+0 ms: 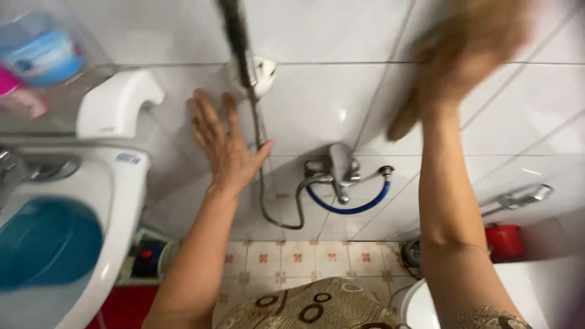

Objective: Wiping down the bathroom sink, faucet, and wall tiles with a cloth.

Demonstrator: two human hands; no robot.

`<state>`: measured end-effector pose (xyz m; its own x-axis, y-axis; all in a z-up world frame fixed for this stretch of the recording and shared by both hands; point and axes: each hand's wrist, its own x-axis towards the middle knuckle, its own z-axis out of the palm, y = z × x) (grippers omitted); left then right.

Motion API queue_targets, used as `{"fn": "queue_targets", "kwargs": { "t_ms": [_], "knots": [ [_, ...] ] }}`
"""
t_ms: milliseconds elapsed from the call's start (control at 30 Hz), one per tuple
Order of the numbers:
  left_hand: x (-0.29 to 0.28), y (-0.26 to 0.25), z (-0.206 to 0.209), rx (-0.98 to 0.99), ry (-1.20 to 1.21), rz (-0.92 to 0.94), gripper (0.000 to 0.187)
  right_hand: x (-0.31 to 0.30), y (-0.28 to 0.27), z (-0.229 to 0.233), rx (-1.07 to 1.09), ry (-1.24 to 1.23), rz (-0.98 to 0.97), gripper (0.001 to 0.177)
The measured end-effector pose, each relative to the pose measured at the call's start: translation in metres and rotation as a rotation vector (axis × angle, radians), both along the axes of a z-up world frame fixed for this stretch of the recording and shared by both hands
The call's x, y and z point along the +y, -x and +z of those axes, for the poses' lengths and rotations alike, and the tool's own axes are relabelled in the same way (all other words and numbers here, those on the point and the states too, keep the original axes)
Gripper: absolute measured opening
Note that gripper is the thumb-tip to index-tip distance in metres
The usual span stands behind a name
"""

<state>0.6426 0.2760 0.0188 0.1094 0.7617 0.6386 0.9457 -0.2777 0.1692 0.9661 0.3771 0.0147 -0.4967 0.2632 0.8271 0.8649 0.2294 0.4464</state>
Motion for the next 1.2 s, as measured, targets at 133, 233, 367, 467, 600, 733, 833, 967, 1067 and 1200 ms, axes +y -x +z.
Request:
{"fn": "queue_targets", "kwargs": {
  "t_ms": [133,233,367,467,600,733,833,967,1067,1200],
  "knots": [
    [-0.001,-0.002,-0.001,0.011,-0.041,0.024,0.139,-0.019,0.048,0.031,0.102,0.017,0.222,0.050],
    [-0.005,0.001,0.000,0.063,-0.058,0.059,0.136,-0.031,0.041,0.028,0.177,0.034,0.394,0.047],
    [-0.006,0.004,0.001,0.064,-0.066,0.032,0.137,-0.029,-0.021,0.005,0.199,0.018,0.233,0.044],
    [-0.003,-0.002,0.002,0.028,-0.072,0.005,0.138,-0.032,-0.014,0.006,0.358,0.007,0.278,0.045],
    [-0.007,-0.003,0.001,0.008,-0.059,0.003,0.136,-0.038,0.039,0.004,0.582,0.002,0.284,0.046],
    [-0.007,0.011,0.000,0.067,-0.067,0.005,0.132,-0.006,0.046,-0.004,0.791,0.012,0.284,0.047],
    [-0.006,0.018,0.003,0.064,-0.006,-0.036,0.127,0.020,-0.009,-0.014,0.959,0.024,0.283,0.047],
    [-0.005,0.010,-0.008,0.058,-0.048,-0.062,0.125,-0.002,-0.052,-0.045,1.185,0.025,0.211,0.048],
    [-0.002,0.006,-0.005,0.058,-0.046,-0.049,0.124,-0.023,-0.019,-0.037,0.934,0.021,0.144,0.048],
    [-0.005,0.017,-0.012,0.078,-0.029,-0.059,0.122,-0.047,0.016,-0.046,0.209,0.104,0.083,0.048]
  ]
}}
